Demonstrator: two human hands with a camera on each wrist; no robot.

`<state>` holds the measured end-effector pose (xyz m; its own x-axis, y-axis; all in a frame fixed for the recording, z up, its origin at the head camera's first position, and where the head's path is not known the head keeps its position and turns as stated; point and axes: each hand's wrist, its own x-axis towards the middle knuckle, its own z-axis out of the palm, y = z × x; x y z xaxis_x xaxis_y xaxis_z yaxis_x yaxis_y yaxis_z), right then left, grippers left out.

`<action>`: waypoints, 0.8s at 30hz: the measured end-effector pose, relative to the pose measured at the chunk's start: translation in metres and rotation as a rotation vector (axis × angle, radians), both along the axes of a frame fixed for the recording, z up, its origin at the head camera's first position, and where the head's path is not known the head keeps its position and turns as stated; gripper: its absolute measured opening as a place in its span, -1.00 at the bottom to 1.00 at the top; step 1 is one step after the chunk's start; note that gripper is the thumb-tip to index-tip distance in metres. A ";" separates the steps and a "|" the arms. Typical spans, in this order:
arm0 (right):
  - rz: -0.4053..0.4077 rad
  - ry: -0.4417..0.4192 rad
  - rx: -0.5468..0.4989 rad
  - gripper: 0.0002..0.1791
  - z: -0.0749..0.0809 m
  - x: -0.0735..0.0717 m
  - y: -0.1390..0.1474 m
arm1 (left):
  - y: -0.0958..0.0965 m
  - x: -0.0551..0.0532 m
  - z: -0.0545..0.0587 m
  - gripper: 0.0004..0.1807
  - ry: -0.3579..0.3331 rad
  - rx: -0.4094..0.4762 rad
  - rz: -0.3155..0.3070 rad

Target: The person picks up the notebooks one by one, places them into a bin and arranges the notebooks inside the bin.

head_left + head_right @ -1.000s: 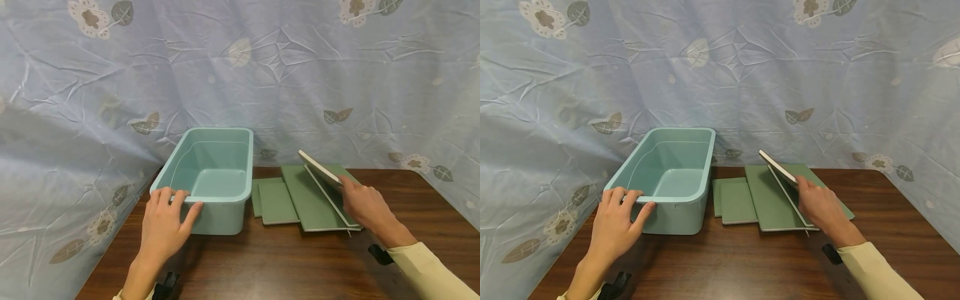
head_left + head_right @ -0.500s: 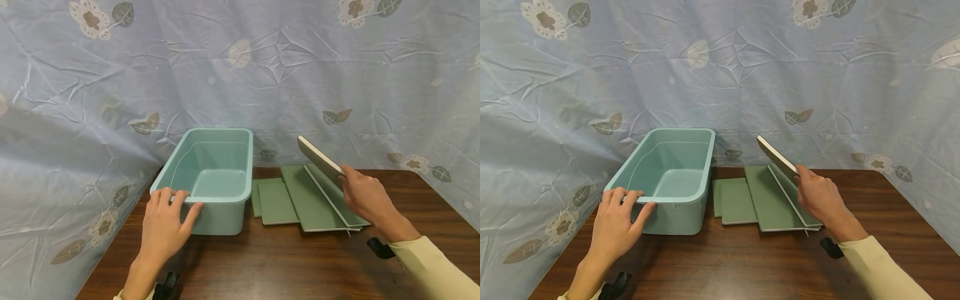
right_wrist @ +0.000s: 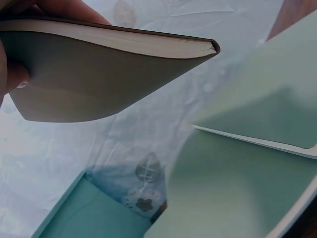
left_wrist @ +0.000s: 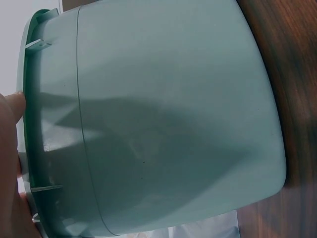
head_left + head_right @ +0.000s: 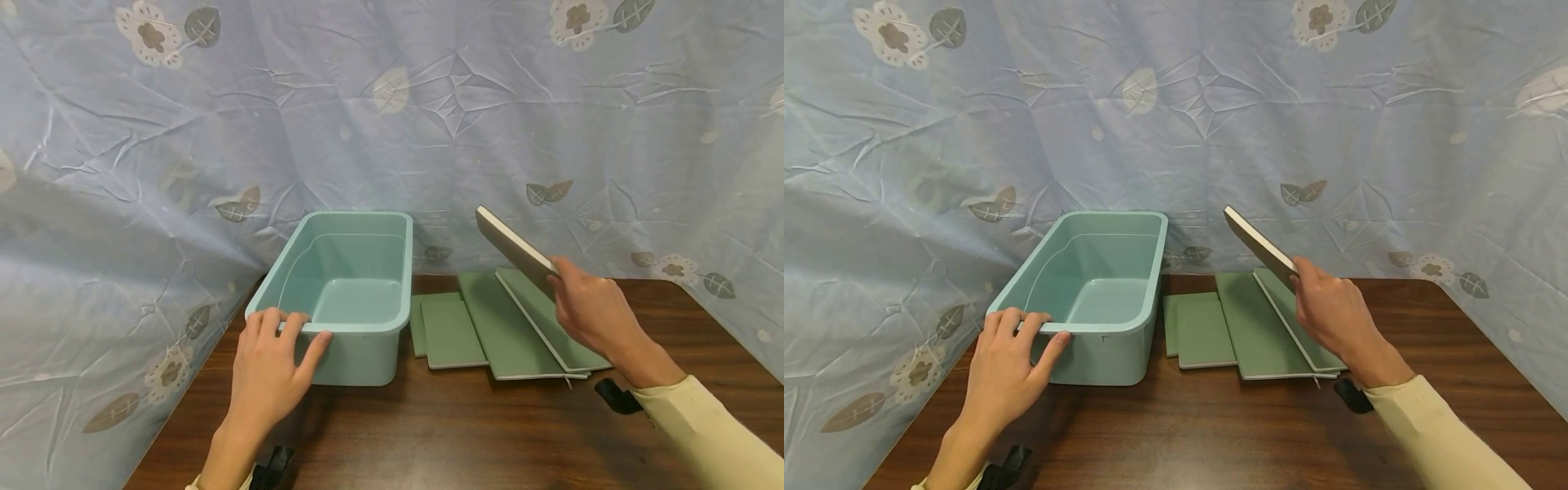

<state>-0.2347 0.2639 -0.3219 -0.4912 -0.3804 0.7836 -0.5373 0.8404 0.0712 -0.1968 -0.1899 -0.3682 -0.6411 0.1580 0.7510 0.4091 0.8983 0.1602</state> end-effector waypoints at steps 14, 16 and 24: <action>0.022 0.043 -0.004 -0.75 0.013 0.000 -0.015 | 0.000 0.000 -0.002 -0.57 -0.009 -0.006 0.004; 0.030 0.052 0.000 -0.75 0.015 -0.001 -0.017 | 0.000 0.000 -0.002 -0.57 -0.003 -0.004 0.003; 0.013 0.032 0.006 -0.75 0.024 -0.001 -0.021 | 0.000 0.000 -0.002 -0.56 0.007 -0.002 0.000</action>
